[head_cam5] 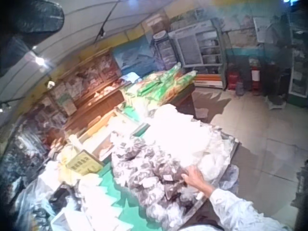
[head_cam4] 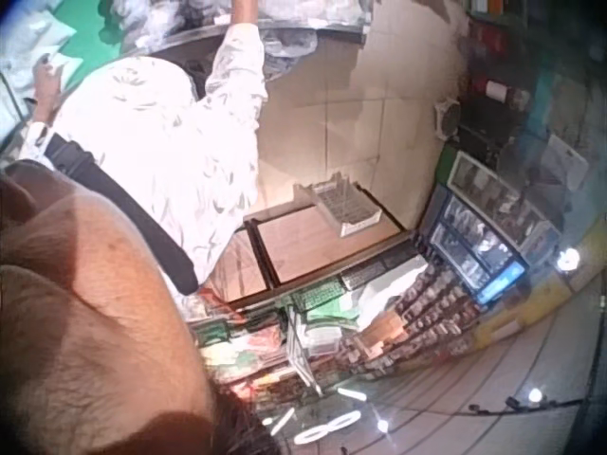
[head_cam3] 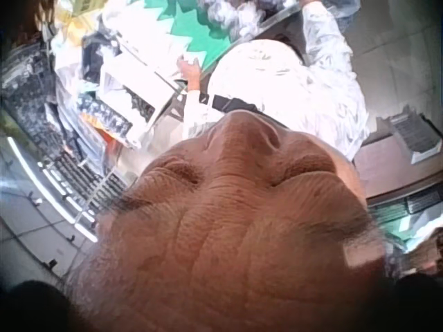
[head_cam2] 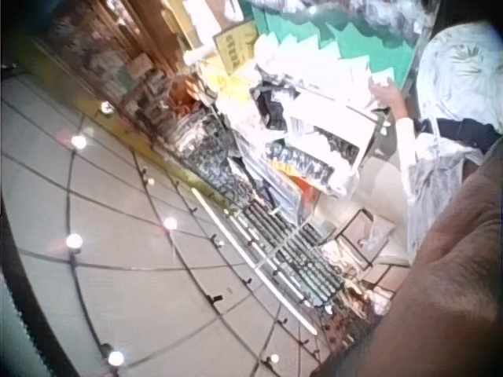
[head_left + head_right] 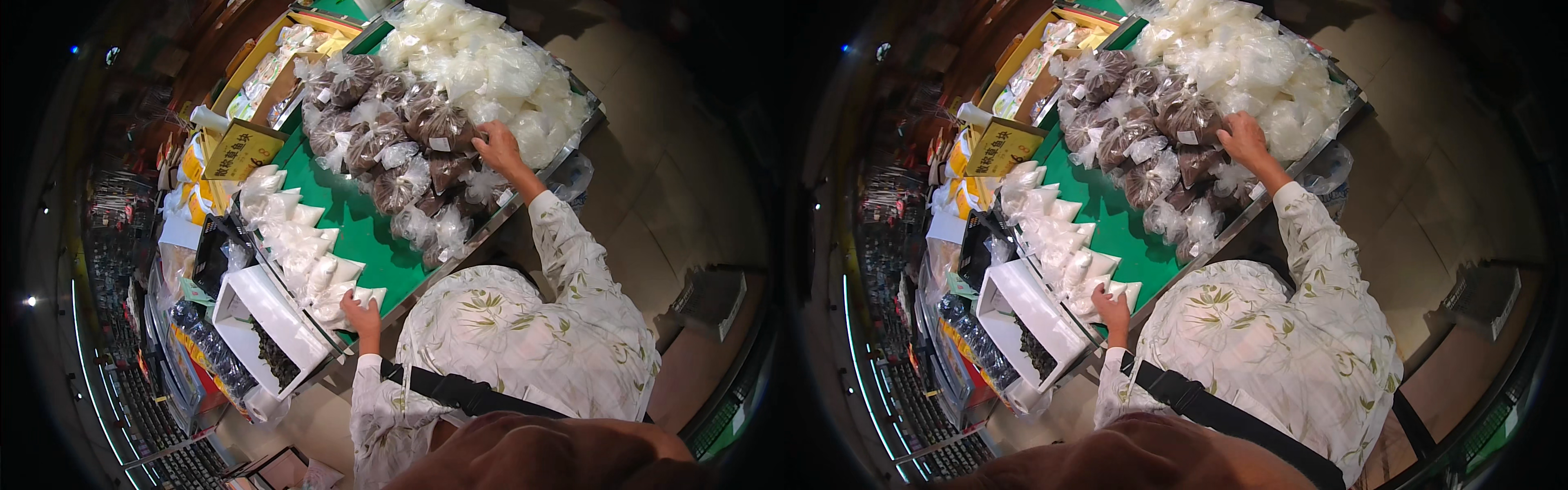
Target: The person sorts and arranges small white and brown plastic bags containing grocery items on a display table by hand.
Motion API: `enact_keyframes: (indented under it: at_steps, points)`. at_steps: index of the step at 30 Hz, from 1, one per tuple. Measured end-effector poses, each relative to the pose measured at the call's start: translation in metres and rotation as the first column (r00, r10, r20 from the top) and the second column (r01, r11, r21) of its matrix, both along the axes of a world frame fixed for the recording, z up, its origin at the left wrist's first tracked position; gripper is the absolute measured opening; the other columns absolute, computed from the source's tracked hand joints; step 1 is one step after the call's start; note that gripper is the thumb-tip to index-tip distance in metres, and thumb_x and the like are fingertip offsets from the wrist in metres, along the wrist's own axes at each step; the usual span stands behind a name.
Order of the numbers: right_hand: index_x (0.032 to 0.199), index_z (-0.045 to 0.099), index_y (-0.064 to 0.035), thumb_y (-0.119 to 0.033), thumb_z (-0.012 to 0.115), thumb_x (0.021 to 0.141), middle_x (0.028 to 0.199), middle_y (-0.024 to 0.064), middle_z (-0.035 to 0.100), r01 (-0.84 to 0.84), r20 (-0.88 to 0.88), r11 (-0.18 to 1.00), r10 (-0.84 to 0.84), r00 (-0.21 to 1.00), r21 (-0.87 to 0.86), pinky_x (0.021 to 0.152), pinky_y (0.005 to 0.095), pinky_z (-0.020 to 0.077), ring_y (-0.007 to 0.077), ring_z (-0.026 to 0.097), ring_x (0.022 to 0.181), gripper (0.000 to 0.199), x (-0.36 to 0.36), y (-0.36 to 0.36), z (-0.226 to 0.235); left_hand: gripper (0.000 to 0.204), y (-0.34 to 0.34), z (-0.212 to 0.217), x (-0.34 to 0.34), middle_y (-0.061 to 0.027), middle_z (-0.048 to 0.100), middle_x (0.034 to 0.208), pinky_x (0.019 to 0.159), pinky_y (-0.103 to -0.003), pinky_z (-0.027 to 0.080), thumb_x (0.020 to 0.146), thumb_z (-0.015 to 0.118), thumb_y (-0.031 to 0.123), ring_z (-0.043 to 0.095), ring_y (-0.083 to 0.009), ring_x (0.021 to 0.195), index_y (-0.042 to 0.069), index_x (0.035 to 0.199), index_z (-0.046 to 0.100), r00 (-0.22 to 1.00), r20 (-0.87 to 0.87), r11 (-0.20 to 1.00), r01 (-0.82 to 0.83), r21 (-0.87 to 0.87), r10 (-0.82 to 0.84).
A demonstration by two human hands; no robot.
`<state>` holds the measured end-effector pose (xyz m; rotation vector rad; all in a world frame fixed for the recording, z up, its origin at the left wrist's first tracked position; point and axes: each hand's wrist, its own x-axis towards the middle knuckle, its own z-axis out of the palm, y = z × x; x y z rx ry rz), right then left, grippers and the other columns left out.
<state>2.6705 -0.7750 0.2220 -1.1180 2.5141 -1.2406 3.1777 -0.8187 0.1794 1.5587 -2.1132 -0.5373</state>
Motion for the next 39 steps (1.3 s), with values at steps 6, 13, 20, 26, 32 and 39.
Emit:
enact_keyframes:
  at_steps: [6,13,20,26,32,39]
  points:
    - [0.116,0.059,-0.0026,-0.035,0.064,0.079,0.114,0.0187,0.055,-0.053,-0.041,0.995,0.057,0.998,0.087,0.094,0.0441,0.0426,0.0361,0.051,0.112,0.050,-0.043,-0.056,-0.019,0.054,0.017,-0.020,-0.020,-0.0161,0.051,0.109,0.072,-0.033,0.047,0.069,0.071,0.002,0.055,-0.0190,0.075,0.001,0.119,0.050,0.987,-0.158,0.951,0.062,0.303,-0.014]
    - [0.111,0.063,-0.0036,-0.029,0.067,0.080,0.112,0.0194,0.058,-0.244,0.068,0.969,0.242,0.968,0.023,0.092,0.0423,0.0444,0.0366,0.055,0.106,0.041,-0.054,-0.094,-0.033,0.048,0.060,-0.033,0.010,-0.0142,0.054,0.108,0.065,-0.028,0.047,0.073,0.070,0.002,0.057,-0.0137,0.067,0.000,0.117,0.052,0.968,-0.125,0.909,-0.153,0.388,0.216]
    - [0.106,0.062,-0.0004,-0.013,0.071,0.077,0.106,0.0110,0.060,-0.333,0.180,0.858,0.426,0.887,-0.392,0.090,0.0325,0.0449,0.0245,0.059,0.100,0.033,-0.070,-0.101,-0.048,0.038,0.117,-0.063,0.016,-0.0110,0.061,0.099,0.069,-0.028,0.049,0.075,0.069,0.004,0.059,-0.0131,0.077,0.001,0.111,0.058,0.887,-0.162,0.815,-0.308,0.491,0.433]
    - [0.115,0.059,-0.0023,-0.017,0.061,0.086,0.109,0.0154,0.062,-0.473,0.089,0.828,0.519,0.850,-0.302,0.091,0.0350,0.0442,0.0316,0.058,0.102,0.033,-0.096,-0.108,-0.068,0.029,0.118,-0.054,-0.004,-0.0053,0.060,0.085,0.068,-0.025,0.047,0.075,0.068,0.004,0.056,-0.0121,0.076,0.002,0.103,0.059,0.867,-0.154,0.759,-0.314,0.570,0.474]
    - [0.105,0.061,-0.0044,-0.015,0.059,0.082,0.099,0.0171,0.060,-0.687,-0.173,0.718,0.666,0.725,-0.112,0.081,0.0405,0.0460,0.0360,0.057,0.094,0.025,-0.099,-0.108,-0.033,0.026,0.109,-0.076,-0.006,-0.0032,0.060,0.081,0.066,-0.024,0.047,0.075,0.067,0.004,0.056,-0.0110,0.073,0.002,0.100,0.060,0.849,-0.227,0.756,-0.264,0.599,0.477]
    - [0.092,0.064,-0.0070,-0.006,0.057,0.078,0.082,0.0132,0.061,-0.787,-0.236,0.603,0.752,0.616,-0.133,0.065,0.0393,0.0483,0.0354,0.060,0.075,0.016,-0.047,-0.100,0.040,0.025,0.095,-0.089,0.007,-0.0030,0.061,0.077,0.061,-0.023,0.046,0.076,0.065,0.002,0.057,-0.0100,0.068,0.001,0.100,0.060,0.809,-0.341,0.754,-0.180,0.632,0.479]
